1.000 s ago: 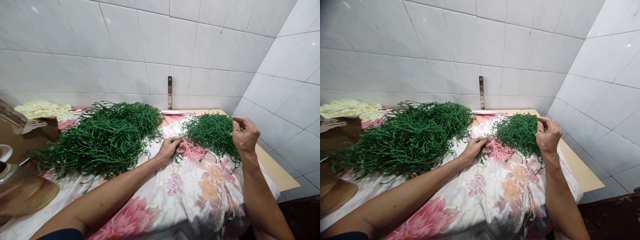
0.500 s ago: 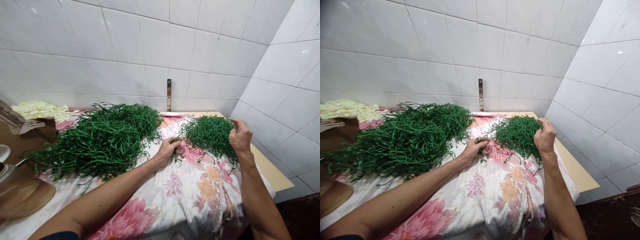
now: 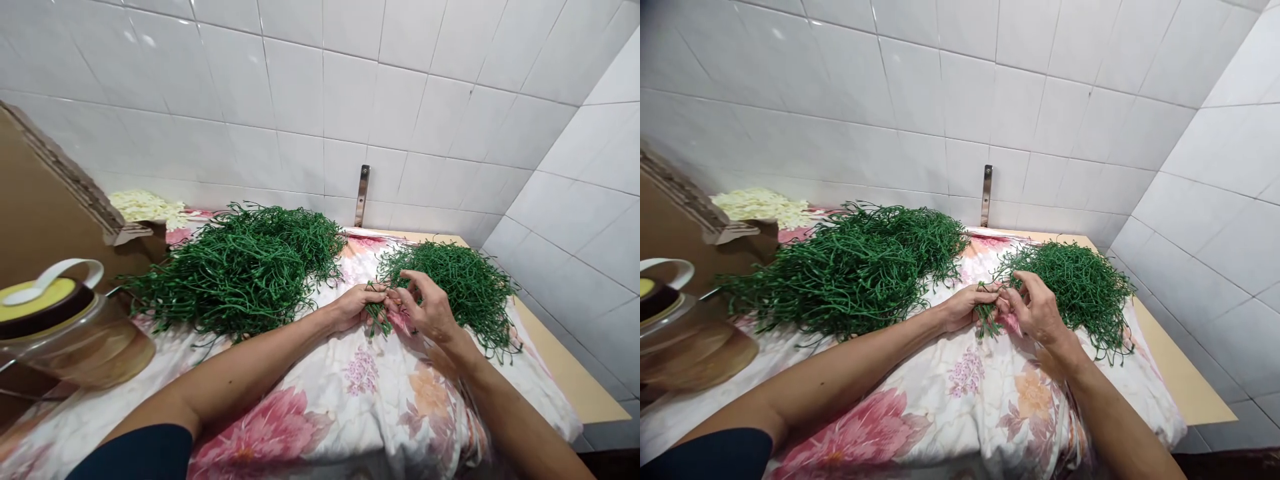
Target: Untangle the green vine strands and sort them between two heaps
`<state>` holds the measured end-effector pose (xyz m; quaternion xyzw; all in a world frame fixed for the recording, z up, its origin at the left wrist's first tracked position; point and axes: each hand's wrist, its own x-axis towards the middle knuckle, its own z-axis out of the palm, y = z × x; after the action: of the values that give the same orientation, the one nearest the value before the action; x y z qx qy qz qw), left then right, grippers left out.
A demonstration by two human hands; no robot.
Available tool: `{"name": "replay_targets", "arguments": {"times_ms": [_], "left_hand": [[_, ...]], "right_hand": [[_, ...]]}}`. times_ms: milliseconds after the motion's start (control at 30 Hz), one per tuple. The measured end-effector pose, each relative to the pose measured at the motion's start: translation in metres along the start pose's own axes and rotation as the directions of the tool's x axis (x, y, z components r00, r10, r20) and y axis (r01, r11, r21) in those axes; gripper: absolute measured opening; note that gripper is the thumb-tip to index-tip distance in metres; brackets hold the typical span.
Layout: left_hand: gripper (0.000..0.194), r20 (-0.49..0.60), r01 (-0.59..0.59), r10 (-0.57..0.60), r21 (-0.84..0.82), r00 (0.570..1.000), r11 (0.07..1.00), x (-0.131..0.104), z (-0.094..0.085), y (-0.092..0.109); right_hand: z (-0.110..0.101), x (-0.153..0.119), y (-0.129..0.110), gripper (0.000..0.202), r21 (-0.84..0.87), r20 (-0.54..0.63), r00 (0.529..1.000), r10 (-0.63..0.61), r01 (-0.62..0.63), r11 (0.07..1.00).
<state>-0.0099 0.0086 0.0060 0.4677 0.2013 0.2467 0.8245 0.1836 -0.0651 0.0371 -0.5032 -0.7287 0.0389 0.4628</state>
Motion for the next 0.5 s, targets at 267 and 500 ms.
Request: {"name": "replay_targets", "arguments": {"times_ms": [267,500], "left_hand": [[0.040,-0.024,0.013,-0.012,0.020,1.000,1.000,-0.0014,0.0037,0.0003],[0.053,-0.166,-0.165,0.169,0.034,0.972,0.986,-0.0010,0.0059,-0.0004]], "right_hand": [[0.0069,-0.0016,0.0025,0.024,0.050,0.071,0.992,0.106,-0.110,0.993],[0.0084,-0.0030,0.0025,0.025,0.057,-0.042,0.986,0.159,-0.156,0.986]]}}
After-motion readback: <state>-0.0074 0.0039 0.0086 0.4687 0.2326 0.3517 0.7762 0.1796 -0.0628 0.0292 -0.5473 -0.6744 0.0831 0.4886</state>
